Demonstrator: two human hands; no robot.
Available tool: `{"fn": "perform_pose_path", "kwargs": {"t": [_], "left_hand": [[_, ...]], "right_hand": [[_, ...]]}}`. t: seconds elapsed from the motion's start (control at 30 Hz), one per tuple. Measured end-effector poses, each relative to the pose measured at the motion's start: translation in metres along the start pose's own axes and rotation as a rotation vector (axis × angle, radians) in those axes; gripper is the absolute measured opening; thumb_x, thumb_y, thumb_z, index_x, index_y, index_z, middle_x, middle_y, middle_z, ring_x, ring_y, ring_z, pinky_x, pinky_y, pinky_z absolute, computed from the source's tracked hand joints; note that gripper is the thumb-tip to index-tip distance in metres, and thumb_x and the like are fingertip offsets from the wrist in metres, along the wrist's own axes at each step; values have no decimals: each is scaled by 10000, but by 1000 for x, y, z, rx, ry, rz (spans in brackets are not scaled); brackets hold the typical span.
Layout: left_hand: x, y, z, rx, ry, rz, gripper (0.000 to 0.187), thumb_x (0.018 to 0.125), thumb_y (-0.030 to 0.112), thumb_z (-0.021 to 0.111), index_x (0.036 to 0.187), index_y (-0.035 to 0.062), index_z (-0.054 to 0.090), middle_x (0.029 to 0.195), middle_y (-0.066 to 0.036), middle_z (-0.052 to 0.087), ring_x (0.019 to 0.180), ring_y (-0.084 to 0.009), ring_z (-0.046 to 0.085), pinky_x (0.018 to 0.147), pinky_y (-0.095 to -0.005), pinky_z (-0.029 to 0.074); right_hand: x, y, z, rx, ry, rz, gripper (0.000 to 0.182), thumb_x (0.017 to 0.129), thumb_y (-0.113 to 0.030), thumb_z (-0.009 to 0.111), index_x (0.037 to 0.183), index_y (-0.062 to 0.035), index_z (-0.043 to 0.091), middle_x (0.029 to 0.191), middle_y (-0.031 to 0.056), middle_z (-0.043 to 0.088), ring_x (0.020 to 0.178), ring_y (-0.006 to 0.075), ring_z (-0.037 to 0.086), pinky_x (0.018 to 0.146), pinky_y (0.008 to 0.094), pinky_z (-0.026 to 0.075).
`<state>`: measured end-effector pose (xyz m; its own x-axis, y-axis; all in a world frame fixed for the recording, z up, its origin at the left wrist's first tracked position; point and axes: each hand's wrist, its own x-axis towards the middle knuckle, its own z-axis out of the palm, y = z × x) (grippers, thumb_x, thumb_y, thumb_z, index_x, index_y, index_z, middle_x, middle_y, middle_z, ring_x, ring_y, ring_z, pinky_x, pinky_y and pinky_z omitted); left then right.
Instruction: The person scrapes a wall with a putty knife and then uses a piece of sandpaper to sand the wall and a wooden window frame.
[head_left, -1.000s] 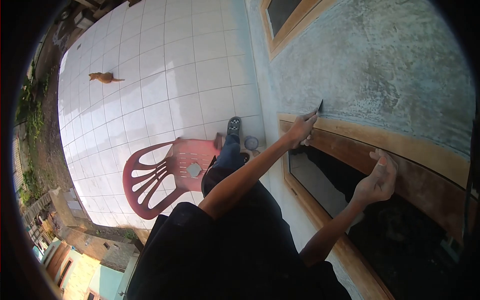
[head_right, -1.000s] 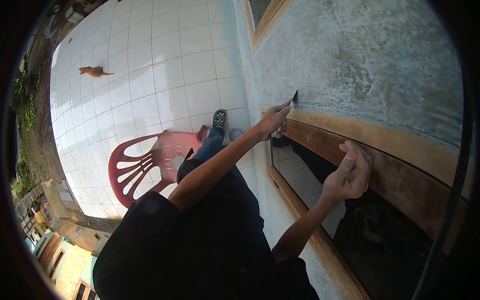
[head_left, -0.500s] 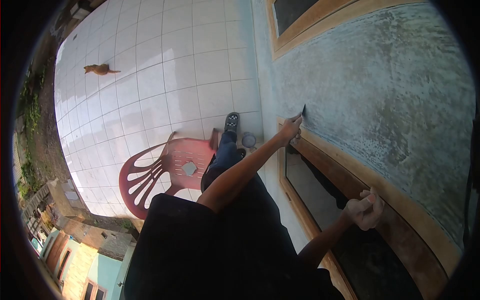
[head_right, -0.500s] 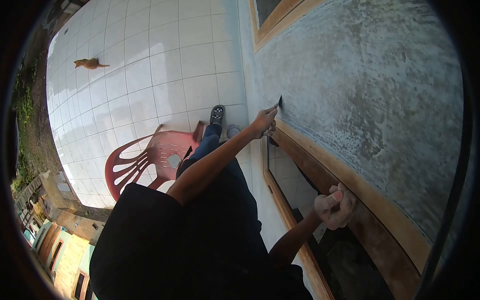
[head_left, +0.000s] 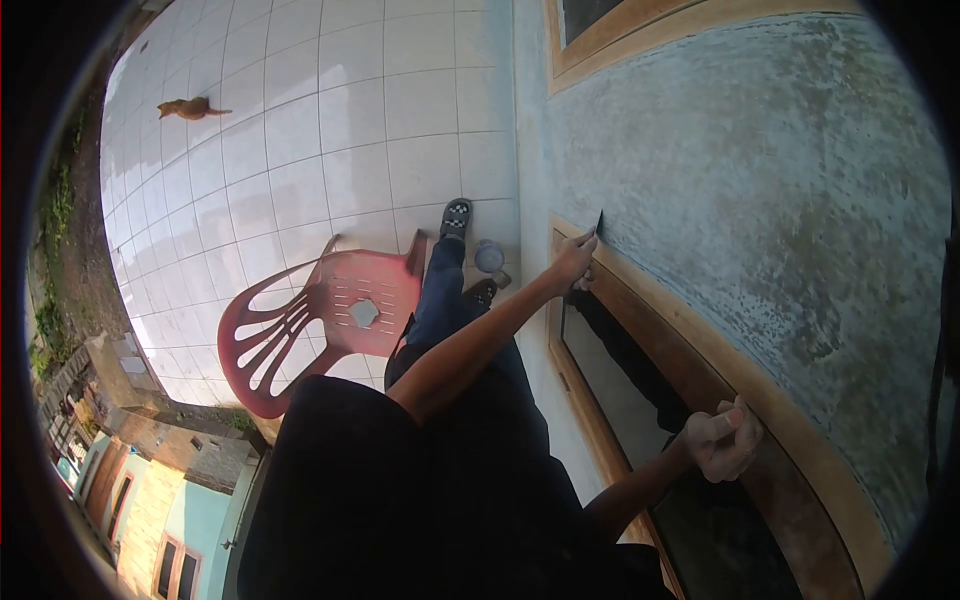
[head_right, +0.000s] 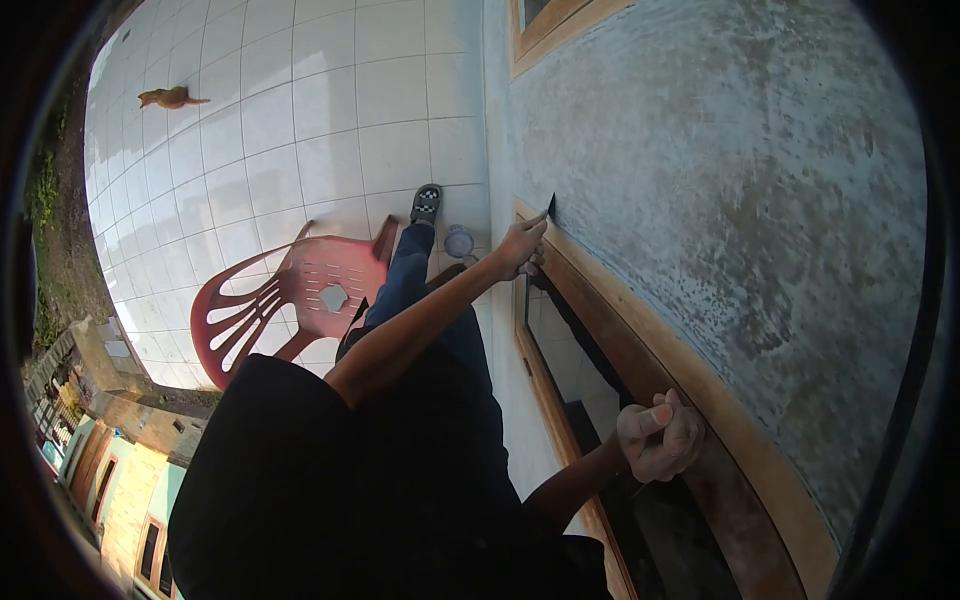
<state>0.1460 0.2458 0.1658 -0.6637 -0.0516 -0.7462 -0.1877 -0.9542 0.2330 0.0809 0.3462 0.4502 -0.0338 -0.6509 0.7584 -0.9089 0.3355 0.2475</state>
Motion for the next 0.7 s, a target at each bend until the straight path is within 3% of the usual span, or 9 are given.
{"fn": "perform_pose_path", "kwargs": {"t": [0.13, 0.3, 0.4, 0.47, 0.5, 0.57, 0.7], "left_hand": [[-32, -23, 5, 22, -57, -32, 528, 1003, 310, 414, 1494, 232, 237, 648, -3, 398, 464, -94, 392, 354, -216, 323], [51, -34, -30, -87, 65, -19, 530, 1003, 305, 417, 1494, 218, 237, 646, -2, 395, 460, -90, 389, 345, -217, 329], [40, -19, -26, -85, 80, -35, 532, 1004, 296, 411, 1494, 193, 231, 648, -7, 400, 452, -85, 385, 340, -210, 329], [17, -22, -22, -18, -26, 55, 536, 1007, 290, 402, 1496, 174, 217, 644, -5, 397, 448, -84, 380, 337, -204, 326], [20, -25, -23, -20, -26, 52, 536, 1007, 290, 402, 1496, 174, 217, 644, -5, 397, 448, -84, 380, 337, -204, 326], [28, -20, -25, -23, 13, 83, 534, 1008, 290, 402, 1496, 177, 217, 640, -4, 389, 452, -84, 379, 336, -206, 326], [71, -18, -46, -110, 107, 8, 532, 1009, 296, 404, 1496, 181, 223, 641, -7, 386, 454, -83, 376, 338, -210, 328]], "right_hand": [[1, 2, 2, 14, 45, -45, 294, 977, -168, 476, 755, 15, 537, 473, 37, 506, 345, 114, 449, 346, 224, 372], [0, -1, -1, 82, 67, -1, 317, 983, -173, 458, 757, 36, 533, 461, 36, 467, 338, 98, 406, 333, 219, 342], [-8, -6, 6, 183, 48, 23, 325, 988, -180, 448, 773, 49, 532, 475, 37, 462, 337, 95, 384, 334, 208, 326], [-17, -14, 15, 494, 38, 191, 307, 986, -174, 463, 793, 54, 535, 501, 52, 491, 361, 110, 414, 368, 217, 356], [-21, -18, 20, 494, 34, 191, 307, 986, -174, 463, 793, 54, 535, 501, 52, 491, 361, 110, 414, 368, 217, 356], [-25, -25, 31, 551, -123, 256, 278, 978, -161, 485, 807, 51, 538, 522, 70, 518, 397, 129, 452, 415, 237, 395], [-40, -33, 48, 601, -192, 321, 258, 966, -152, 511, 805, 47, 542, 535, 78, 538, 427, 135, 477, 444, 250, 409]]}}
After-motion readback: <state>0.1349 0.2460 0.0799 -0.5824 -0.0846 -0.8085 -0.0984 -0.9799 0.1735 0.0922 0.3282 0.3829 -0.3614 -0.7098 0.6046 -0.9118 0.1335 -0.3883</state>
